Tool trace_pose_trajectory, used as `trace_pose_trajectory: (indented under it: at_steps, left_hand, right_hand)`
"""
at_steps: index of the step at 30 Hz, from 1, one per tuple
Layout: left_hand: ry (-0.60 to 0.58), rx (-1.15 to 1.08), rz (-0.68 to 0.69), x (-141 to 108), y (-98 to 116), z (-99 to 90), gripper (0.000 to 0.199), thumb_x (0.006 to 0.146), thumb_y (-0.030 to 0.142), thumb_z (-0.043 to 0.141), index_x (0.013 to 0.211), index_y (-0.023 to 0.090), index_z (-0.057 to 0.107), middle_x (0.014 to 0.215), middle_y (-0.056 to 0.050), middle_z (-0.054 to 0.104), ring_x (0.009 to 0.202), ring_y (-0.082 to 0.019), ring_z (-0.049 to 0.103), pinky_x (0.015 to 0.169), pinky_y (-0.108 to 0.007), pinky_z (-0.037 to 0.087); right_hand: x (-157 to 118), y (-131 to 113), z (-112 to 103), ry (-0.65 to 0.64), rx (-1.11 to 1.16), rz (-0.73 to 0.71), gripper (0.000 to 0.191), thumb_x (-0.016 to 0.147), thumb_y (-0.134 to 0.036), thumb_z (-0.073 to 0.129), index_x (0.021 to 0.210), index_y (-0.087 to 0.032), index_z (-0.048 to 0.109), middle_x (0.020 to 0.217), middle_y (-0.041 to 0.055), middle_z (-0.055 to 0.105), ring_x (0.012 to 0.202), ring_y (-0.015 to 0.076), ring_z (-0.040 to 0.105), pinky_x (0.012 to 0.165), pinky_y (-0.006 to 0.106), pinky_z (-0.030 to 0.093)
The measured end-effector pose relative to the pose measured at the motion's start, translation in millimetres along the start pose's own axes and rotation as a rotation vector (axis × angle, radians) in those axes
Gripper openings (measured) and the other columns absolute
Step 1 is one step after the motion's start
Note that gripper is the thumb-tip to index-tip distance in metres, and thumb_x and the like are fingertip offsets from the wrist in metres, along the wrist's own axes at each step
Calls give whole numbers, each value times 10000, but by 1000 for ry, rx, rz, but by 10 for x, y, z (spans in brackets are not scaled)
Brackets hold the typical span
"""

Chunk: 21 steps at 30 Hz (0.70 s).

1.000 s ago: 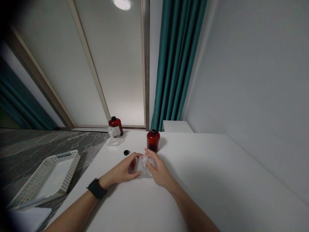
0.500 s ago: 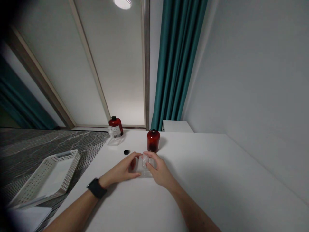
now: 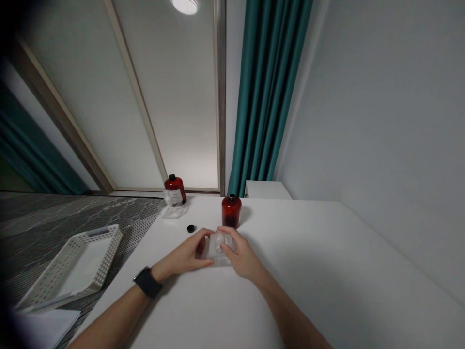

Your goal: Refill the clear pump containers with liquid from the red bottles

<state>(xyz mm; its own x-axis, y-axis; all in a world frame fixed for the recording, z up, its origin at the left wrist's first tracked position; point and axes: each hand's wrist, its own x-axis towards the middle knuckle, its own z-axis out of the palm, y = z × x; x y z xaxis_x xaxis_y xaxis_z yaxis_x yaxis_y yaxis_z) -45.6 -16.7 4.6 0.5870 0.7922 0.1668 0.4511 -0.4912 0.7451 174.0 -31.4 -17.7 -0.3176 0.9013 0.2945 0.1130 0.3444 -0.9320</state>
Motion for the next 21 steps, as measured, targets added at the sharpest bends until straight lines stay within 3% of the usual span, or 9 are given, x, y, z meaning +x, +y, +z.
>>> trace_pose_trajectory:
  at_steps: [4,11,15,21]
  left_hand:
    - [-4,-21,17,0,-38,2,624,784,453,771,1277,197,486,1064,-46,596,785,-168,508,688,-278,412]
    - [3,-54,29,1,-117,57,670,802,580,726,1286,193,472,1023,-37,576,732,-155,477,653,-267,386]
    - [9,-23,16,-4,-92,53,647,802,549,738,1277,190,484,1022,-42,584,735,-159,489,663,-275,399]
    - [29,69,13,-1,5,24,576,788,368,751,1273,199,490,1061,-53,604,822,-190,546,730,-303,447]
  right_hand:
    - [-5,13,4,8,3,-5,418,923,-214,549,1336,-269,522,1336,75,605,1256,237,550,1083,433,408]
    - [-17,-34,174,156,-3,-17,328,866,-157,515,1182,-239,546,1133,51,626,1079,209,597,979,369,461]
    - [-19,-12,182,171,-4,-6,313,885,-187,521,1193,-239,530,1112,53,623,1070,207,596,953,353,469]
    - [-2,-19,86,111,-91,-33,344,892,-170,535,1228,-246,548,1204,56,617,1164,211,577,1054,390,421]
